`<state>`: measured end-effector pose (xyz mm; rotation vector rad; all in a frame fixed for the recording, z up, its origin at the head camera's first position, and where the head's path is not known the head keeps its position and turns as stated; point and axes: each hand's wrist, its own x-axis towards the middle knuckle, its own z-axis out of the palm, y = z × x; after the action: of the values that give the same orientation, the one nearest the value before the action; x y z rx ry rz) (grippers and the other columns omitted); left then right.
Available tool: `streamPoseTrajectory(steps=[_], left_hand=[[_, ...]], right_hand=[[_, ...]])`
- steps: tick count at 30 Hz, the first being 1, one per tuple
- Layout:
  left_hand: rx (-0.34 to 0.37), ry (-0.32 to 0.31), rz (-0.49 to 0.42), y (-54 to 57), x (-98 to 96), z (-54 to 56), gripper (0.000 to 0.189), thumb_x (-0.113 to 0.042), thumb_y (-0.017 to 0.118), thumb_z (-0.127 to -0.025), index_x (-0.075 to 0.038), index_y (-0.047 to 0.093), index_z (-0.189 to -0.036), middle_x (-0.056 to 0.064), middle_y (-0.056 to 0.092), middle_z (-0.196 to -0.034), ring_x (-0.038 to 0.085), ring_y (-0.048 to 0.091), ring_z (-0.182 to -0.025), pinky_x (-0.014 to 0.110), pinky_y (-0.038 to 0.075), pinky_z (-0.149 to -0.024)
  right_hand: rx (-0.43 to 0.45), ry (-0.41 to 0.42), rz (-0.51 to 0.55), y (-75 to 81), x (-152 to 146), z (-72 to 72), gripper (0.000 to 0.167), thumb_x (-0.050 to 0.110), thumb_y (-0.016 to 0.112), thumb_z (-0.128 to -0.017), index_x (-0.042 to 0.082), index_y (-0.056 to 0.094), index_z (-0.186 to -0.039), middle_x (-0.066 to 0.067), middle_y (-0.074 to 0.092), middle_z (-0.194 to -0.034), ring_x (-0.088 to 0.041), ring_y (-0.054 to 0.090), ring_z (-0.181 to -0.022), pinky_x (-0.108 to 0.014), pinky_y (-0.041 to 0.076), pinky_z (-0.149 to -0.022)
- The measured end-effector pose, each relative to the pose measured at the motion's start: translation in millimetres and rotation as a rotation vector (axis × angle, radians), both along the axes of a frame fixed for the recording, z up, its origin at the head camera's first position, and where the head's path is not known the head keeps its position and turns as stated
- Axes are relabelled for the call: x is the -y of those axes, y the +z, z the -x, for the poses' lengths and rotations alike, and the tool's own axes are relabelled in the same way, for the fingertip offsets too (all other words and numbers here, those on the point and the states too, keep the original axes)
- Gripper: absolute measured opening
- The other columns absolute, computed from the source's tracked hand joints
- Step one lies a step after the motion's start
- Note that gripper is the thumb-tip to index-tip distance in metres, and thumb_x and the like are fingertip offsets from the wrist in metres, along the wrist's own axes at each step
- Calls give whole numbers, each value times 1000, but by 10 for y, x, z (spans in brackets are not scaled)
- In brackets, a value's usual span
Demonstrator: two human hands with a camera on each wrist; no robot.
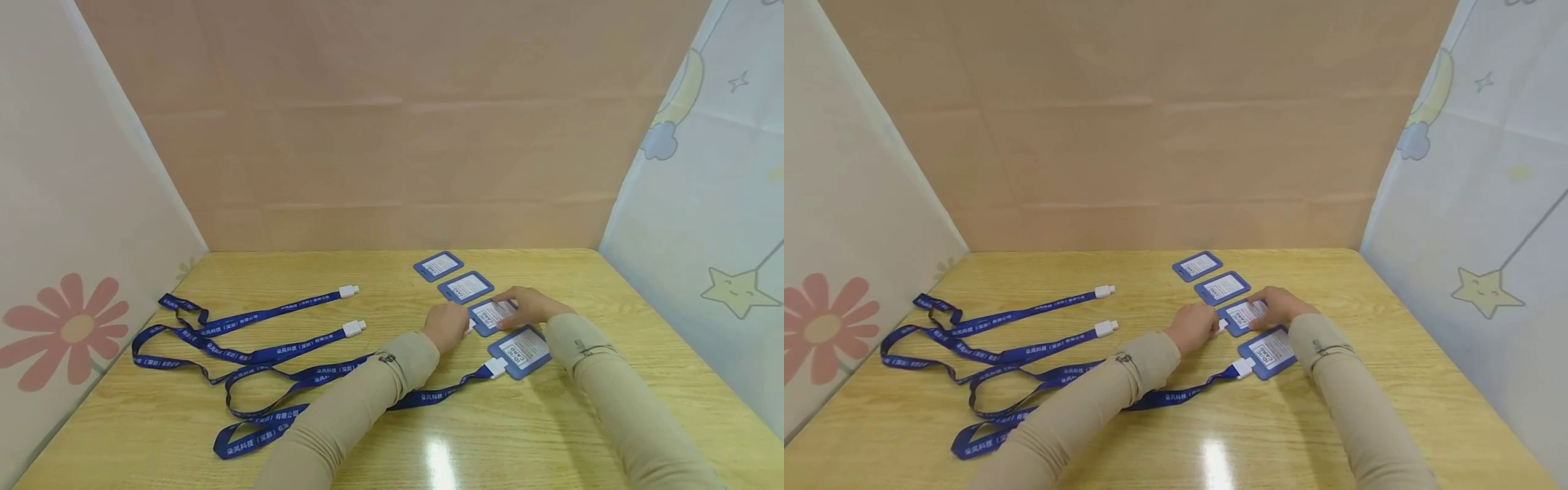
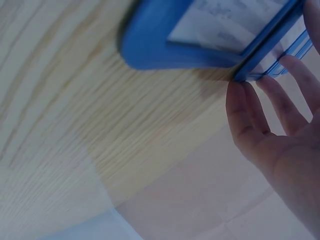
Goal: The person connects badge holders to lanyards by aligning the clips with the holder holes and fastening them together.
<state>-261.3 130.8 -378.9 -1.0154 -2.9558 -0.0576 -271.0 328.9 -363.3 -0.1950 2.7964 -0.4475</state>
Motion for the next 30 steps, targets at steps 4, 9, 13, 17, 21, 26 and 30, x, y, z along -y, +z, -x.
streamPoseTrajectory(steps=[4,9,13,17,21,26,30], left_hand=[[10,-15,-14,-8,3,15,12,-18,64,-88,-19,75,-84,-9,72,-85,5,64,-72,21,51,-62],[2,-44,-33,-2,19,26,12,-17,64,-87,-18,75,-82,-8,72,-82,6,64,-72,21,51,-61],[3,-58,-44,-7,22,39,12,-13,66,-84,-18,74,-78,-8,71,-80,6,62,-70,20,49,-60],[-4,-68,-46,-16,14,49,12,-11,66,-83,-18,73,-77,-8,71,-80,6,62,-69,20,49,-59],[-10,-65,-35,-14,4,48,12,-13,66,-84,-18,73,-77,-9,71,-81,6,62,-70,20,49,-61],[-2,-64,-26,-11,4,54,12,-15,65,-85,-19,74,-79,-9,71,-82,6,62,-72,20,49,-63],[11,-61,-26,-6,4,50,11,-13,66,-85,-18,74,-79,-8,71,-82,7,62,-72,20,49,-63]], right_hand=[[4,-6,6,8,0,-1,67,33,77,-75,4,52,-130,-29,44,-136,-50,38,-126,-60,31,-103],[-1,-12,6,24,7,5,67,33,78,-74,4,53,-130,-29,44,-136,-50,38,-125,-60,31,-103],[3,-19,-4,31,14,12,68,34,78,-74,5,53,-130,-29,43,-137,-51,37,-126,-60,30,-103],[18,-33,-2,32,25,16,66,36,77,-74,7,54,-129,-28,42,-138,-50,35,-128,-60,29,-104],[15,-31,8,27,34,12,65,36,77,-75,7,54,-129,-28,42,-138,-50,35,-128,-60,29,-104],[2,-17,17,14,41,8,64,33,76,-76,6,54,-129,-28,43,-137,-50,36,-127,-59,30,-104],[-9,-2,25,19,56,-11,62,31,76,-76,4,54,-128,-28,45,-135,-50,37,-126,-59,31,-104]])
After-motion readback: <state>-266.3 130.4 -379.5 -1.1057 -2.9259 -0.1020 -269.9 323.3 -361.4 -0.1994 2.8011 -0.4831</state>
